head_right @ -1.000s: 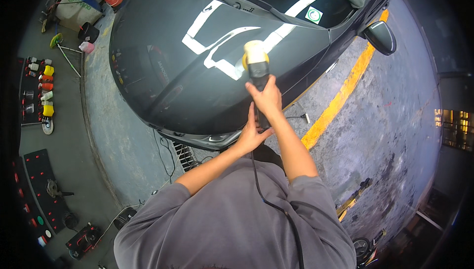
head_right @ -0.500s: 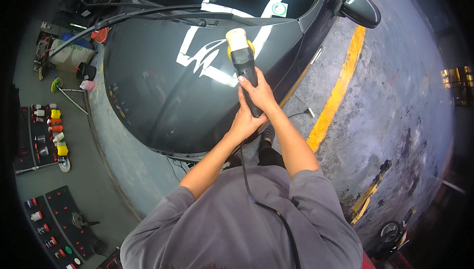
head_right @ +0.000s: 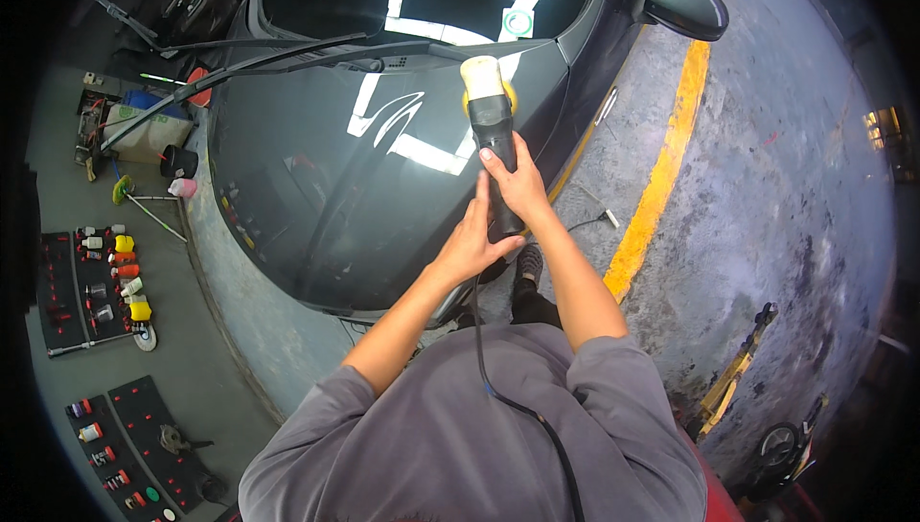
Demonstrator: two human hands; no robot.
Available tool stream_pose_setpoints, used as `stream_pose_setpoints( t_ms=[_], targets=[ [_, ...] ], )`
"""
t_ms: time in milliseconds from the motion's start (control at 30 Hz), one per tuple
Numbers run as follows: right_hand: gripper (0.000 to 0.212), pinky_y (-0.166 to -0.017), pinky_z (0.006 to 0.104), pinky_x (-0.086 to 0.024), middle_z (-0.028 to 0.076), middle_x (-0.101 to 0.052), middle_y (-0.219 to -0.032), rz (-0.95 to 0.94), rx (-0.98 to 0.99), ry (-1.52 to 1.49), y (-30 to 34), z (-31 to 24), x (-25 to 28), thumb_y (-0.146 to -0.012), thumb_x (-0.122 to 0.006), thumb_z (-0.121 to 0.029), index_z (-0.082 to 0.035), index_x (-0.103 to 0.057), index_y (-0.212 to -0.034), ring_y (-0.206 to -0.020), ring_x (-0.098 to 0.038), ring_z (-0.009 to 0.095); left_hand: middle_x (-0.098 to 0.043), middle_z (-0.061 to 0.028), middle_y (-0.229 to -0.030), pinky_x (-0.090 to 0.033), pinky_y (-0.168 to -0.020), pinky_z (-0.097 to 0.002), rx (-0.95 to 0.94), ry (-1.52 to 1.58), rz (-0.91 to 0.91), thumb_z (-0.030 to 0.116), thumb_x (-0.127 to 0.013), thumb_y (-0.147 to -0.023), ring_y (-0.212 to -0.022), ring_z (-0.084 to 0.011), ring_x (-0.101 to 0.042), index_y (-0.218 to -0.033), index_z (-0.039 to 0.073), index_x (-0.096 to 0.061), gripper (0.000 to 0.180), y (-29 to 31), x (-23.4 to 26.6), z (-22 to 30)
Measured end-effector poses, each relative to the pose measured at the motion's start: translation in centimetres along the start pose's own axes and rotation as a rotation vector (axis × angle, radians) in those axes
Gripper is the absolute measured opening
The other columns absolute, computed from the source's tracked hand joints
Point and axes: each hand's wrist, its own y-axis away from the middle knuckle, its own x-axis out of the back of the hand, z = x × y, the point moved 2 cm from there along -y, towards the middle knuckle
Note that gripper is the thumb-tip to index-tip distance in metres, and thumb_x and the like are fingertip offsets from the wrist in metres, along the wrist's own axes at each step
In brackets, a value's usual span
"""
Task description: The person prepares a dual-action polisher by attaching a pad, then applies polishing compound to the hood of a dark gray car. The person operates the polisher across the hood surface in controlled passes.
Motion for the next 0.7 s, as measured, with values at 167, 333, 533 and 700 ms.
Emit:
stream_pose_setpoints(
  t_ms=[167, 333, 533, 700],
  targets=[
    [0.091, -0.107, 0.0390, -0.048, 0.026, -0.065, -0.136, 0.000, 0.024, -0.040, -1.4, -0.9, 1.4, -0.095, -0.073, -0.058, 0.003, -0.043, -0.155, -0.128, -0.063, 0.032, -0.039, -0.0365, -0.157, -0.044, -0.115, -0.0419, 0.203, 0.364, 0.000, 0.033, -0.085, -0.085, -0.143, -0.0403, -0.051, -0.160, -0.005, 0.024, 0.137, -4.2, -2.8, -0.2],
    [0.076, -0.097, 0.0378, -0.052, 0.019, -0.070, -0.123, 0.092, 0.031, -0.100, -4.1, -1.3, 4.2, -0.097, -0.071, -0.056, 0.000, -0.054, -0.144, -0.112, -0.067, 0.027, -0.045, -0.0358, -0.153, -0.046, -0.112, -0.0449, 0.267, 0.413, -0.006, 0.034, -0.085, -0.079, -0.138, -0.0443, -0.055, -0.166, 0.002, 0.005, 0.130, -7.4, -2.1, 2.9],
    [0.097, -0.110, 0.0426, -0.048, 0.033, -0.061, -0.140, 0.092, -0.019, 0.048, -2.0, -1.1, -1.1, -0.094, -0.072, -0.060, 0.003, -0.036, -0.159, -0.133, -0.061, 0.040, -0.050, -0.0329, -0.150, -0.049, -0.110, -0.0451, 0.225, 0.309, 0.182, 0.030, -0.089, -0.077, -0.135, -0.0415, -0.059, -0.166, 0.003, -0.001, 0.128, -4.2, -1.5, -1.2],
    [0.103, -0.111, 0.0462, -0.047, 0.034, -0.060, -0.140, -0.134, -0.059, 0.094, 1.1, -1.2, -5.5, -0.091, -0.069, -0.068, -0.003, -0.032, -0.162, -0.133, -0.060, 0.045, -0.051, -0.0251, -0.149, -0.048, -0.111, -0.0446, 0.219, 0.515, 0.307, 0.020, -0.092, -0.077, -0.134, -0.0354, -0.059, -0.165, 0.003, -0.006, 0.124, 0.1, -1.4, -3.5]
  ],
)
